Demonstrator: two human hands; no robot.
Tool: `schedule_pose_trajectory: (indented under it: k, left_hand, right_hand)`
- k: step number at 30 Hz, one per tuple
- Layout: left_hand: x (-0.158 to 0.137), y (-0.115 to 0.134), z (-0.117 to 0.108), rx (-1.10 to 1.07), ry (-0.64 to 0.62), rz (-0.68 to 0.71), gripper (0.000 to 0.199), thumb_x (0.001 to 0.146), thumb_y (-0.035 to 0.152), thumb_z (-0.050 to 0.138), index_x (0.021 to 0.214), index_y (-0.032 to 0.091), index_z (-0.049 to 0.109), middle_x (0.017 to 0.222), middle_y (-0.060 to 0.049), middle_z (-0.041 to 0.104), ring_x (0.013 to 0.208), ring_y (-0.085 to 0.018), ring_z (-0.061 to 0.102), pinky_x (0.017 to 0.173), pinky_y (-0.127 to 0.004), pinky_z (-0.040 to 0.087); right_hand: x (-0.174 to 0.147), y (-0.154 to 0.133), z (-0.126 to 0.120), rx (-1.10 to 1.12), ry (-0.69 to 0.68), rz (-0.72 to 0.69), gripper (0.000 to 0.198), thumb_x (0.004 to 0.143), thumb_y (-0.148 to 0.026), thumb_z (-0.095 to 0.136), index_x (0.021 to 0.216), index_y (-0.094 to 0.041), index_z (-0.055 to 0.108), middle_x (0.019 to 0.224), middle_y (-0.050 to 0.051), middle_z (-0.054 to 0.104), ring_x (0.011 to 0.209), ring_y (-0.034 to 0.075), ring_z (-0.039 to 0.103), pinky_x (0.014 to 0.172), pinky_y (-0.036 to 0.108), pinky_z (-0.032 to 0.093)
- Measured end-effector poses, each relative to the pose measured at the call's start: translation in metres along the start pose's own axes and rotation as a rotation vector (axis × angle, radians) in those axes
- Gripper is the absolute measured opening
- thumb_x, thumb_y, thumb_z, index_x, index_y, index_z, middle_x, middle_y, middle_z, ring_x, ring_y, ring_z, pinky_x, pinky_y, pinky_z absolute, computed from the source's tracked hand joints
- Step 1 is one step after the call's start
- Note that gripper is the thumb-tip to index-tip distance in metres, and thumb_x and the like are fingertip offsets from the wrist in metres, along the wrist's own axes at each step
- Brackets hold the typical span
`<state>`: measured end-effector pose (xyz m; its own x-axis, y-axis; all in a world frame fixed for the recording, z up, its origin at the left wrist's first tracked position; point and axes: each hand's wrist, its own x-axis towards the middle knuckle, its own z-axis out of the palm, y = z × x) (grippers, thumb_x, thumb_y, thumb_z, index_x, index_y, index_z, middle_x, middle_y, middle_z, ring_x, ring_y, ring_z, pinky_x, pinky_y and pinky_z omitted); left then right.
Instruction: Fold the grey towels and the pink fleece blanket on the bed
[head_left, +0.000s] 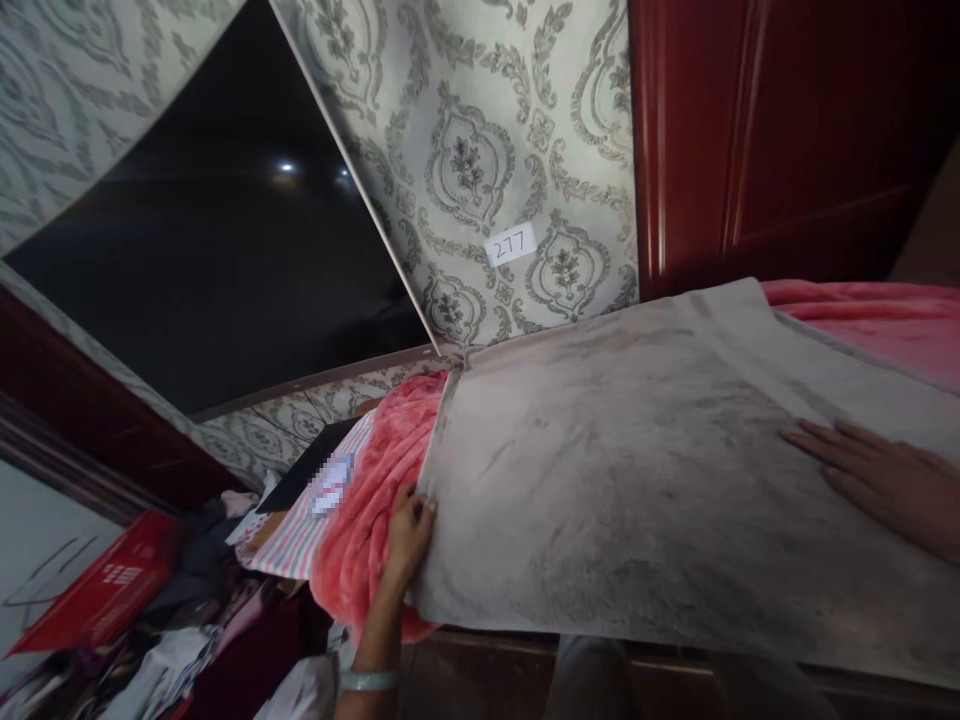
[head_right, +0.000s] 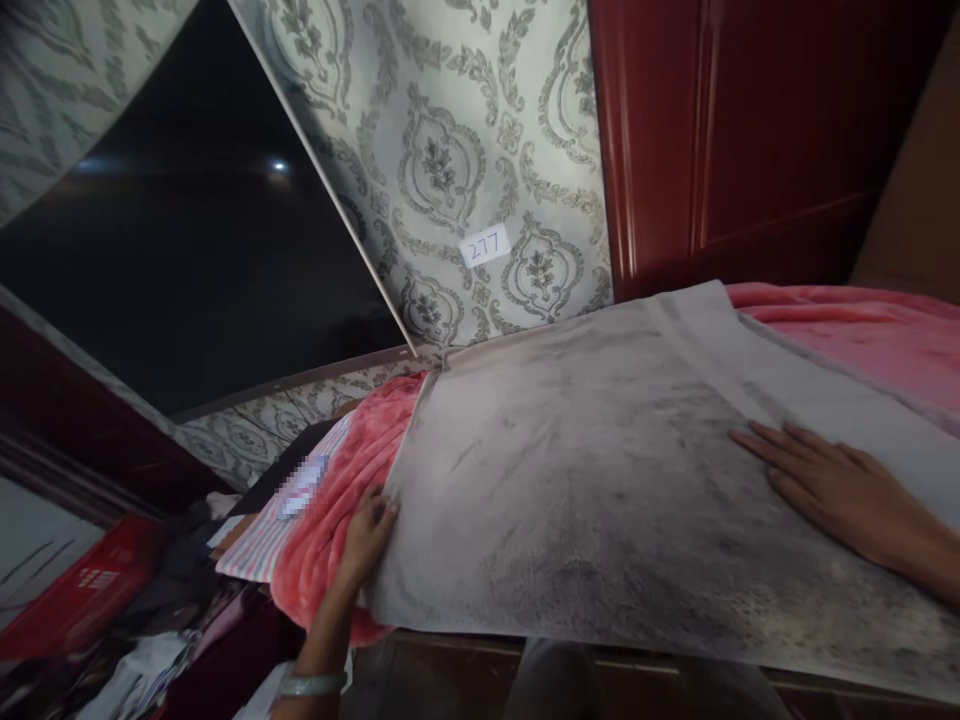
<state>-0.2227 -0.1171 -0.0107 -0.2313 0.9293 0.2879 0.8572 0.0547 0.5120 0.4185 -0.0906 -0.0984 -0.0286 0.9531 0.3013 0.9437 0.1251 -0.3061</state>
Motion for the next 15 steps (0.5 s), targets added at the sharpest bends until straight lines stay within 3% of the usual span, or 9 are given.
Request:
schedule_pose_trajectory:
  k: [4, 8, 12, 15]
  left_hand:
    - [-0.002, 0.012, -0.002, 0.053, 0.114, 0.037, 0.02, 0.081, 0.037, 0.054, 0.081, 0.022, 0.066, 0.112, -0.014, 0.071, 0.113, -0.032, 0.063, 0.104, -0.046, 0.048]
    - [-0.002, 0.016, -0.006, -0.21, 0.026, -0.039, 0.028, 0.082, 0.05, 0.051, 0.077, 0.023, 0.06, 0.079, -0.006, 0.068, 0.081, -0.027, 0.067, 0.077, -0.04, 0.055]
    - [-0.002, 0.008, -0.01, -0.463, -0.121, -0.2, 0.032, 0.083, 0.055, 0.053, 0.076, 0.024, 0.058, 0.077, -0.004, 0.07, 0.077, -0.025, 0.068, 0.072, -0.038, 0.056]
    - [-0.003, 0.004, -0.014, -0.489, -0.183, -0.248, 0.028, 0.087, 0.05, 0.052, 0.089, 0.023, 0.062, 0.09, -0.006, 0.074, 0.087, -0.024, 0.071, 0.078, -0.038, 0.057]
  right_hand:
    - [0.002, 0.001, 0.0, 0.016, -0.03, 0.026, 0.079, 0.085, -0.067, 0.026, 0.151, -0.029, 0.049, 0.155, 0.008, 0.045, 0.147, 0.03, 0.033, 0.117, 0.056, 0.031]
    - [0.005, -0.003, 0.0, 0.003, -0.015, 0.029, 0.075, 0.085, -0.064, 0.03, 0.148, -0.029, 0.052, 0.153, 0.008, 0.047, 0.146, 0.03, 0.036, 0.116, 0.054, 0.032]
    - [0.007, -0.004, 0.0, -0.011, 0.006, 0.026, 0.069, 0.086, -0.058, 0.03, 0.144, -0.029, 0.057, 0.151, 0.009, 0.049, 0.145, 0.028, 0.037, 0.115, 0.051, 0.035]
    - [0.01, -0.002, 0.002, -0.035, 0.013, 0.032, 0.07, 0.086, -0.053, 0.027, 0.141, -0.027, 0.059, 0.149, 0.009, 0.051, 0.144, 0.029, 0.039, 0.115, 0.051, 0.036]
